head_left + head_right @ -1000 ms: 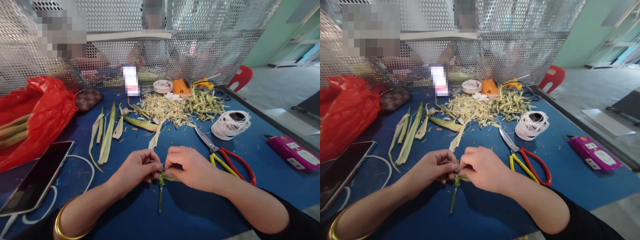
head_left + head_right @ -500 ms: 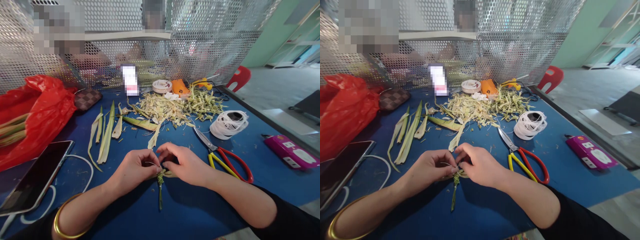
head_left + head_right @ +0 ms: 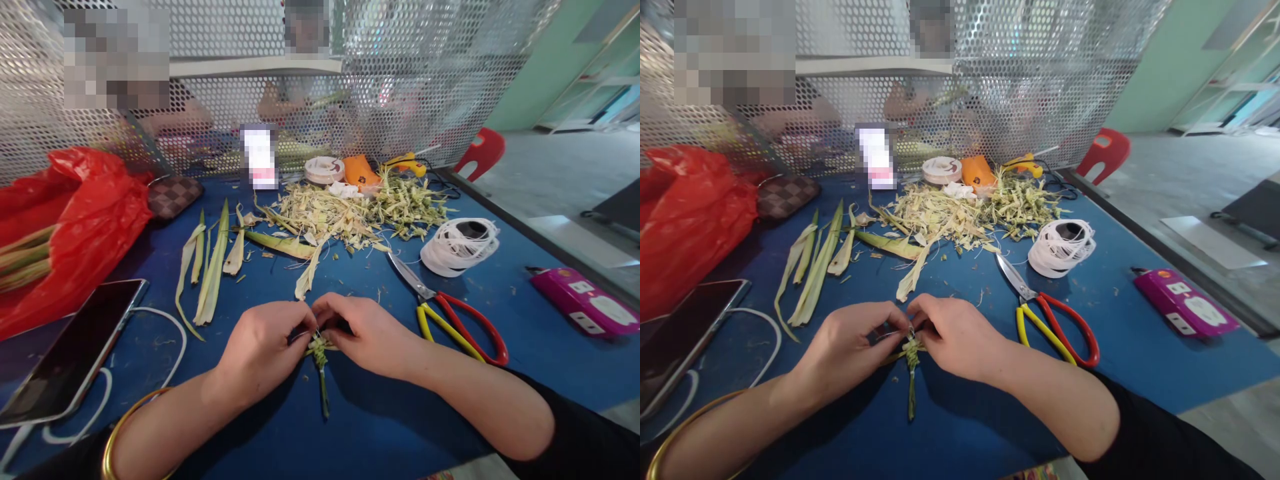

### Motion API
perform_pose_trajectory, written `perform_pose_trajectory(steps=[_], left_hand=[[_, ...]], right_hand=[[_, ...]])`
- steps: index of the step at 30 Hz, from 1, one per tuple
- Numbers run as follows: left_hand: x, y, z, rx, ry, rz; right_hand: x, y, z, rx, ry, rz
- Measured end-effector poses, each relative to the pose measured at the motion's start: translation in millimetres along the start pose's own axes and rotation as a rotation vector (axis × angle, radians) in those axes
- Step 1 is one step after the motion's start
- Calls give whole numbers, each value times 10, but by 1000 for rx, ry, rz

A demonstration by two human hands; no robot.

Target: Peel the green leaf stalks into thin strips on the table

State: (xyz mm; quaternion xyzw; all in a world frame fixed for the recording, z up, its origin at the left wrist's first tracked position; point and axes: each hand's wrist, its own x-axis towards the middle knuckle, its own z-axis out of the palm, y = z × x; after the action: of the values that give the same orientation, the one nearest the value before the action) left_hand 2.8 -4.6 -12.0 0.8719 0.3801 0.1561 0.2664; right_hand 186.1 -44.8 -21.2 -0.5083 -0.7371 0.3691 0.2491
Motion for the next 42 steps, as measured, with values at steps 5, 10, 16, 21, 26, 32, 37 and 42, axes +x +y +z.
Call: perform_pose_trajectory(steps=[5,10,16,21,26,32,37,42], left_hand=[[-47,-52,37,173,30,152],[-58,-83,79,284,58,243],[-50,-92,82,202,119,254],[-33,-104,100,261,223,398],[-19,-123,130,276,318,496],[-28,-136,129,210,302,455],[-11,-134,77,101,234,349],[44,-146,-25,1,124,109]], right_hand=[[-7,17,11,28,13,-9],[-12,20,8,131,10,7],[10,37,-1,146,81,27],[26,65,-6,99,113,-19],[33,87,12,112,128,-16],[43,87,17,64,154,0],[36,90,-42,33,140,23],[22,85,-144,-47,57,56]])
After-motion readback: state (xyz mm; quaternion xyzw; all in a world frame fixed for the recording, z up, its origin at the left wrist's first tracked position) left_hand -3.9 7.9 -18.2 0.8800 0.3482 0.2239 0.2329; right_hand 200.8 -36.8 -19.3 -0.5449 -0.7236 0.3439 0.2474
